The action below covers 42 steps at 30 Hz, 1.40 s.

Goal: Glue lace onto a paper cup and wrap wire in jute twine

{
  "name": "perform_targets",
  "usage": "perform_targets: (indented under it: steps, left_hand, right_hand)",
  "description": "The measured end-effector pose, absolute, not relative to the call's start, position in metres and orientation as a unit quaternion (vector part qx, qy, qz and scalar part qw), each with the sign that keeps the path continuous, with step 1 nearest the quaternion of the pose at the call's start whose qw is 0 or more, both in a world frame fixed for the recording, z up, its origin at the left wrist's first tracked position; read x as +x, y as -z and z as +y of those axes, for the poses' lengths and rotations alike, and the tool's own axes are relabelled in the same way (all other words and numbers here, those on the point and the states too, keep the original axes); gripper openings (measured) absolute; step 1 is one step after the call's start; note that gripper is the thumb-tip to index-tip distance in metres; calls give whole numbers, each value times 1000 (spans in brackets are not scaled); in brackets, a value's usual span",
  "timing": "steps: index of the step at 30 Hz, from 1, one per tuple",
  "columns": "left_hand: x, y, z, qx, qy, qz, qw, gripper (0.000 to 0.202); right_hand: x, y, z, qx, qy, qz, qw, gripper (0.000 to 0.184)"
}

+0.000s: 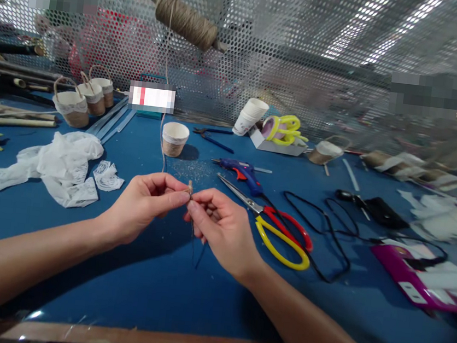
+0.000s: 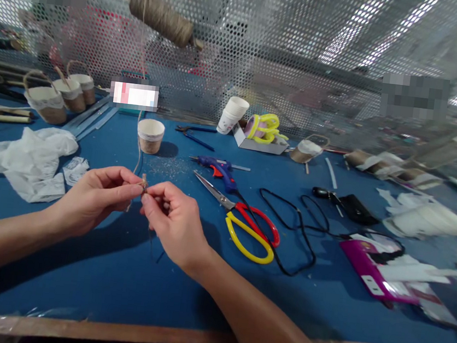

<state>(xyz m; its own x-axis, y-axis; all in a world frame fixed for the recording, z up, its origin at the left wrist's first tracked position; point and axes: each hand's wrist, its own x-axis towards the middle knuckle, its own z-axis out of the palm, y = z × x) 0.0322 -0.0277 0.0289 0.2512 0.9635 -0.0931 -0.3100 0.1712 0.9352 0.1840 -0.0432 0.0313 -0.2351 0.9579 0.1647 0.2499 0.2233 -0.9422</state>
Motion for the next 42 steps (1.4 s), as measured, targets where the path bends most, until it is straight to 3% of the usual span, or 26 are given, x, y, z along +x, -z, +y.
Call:
perform_targets:
  steps: [8,15,30,42]
  left_hand:
    - [36,-28,-29,427,-514,383,637,17]
    - [37,-29,-31,429,-519,383,633,14]
    - [36,-29,-31,423,-485,353,679,16]
    - [36,-30,-32,433,-504,368,650,16]
  right_hand:
    - [185,-28,-43,-470,-329,-707,413,10]
    - [183,-28,-44,-467,-325,-710,414,12]
    - [184,-36,-42,-434,-521,-628,381,16]
    - [185,-29,-40,-396,-602,-546,428,14]
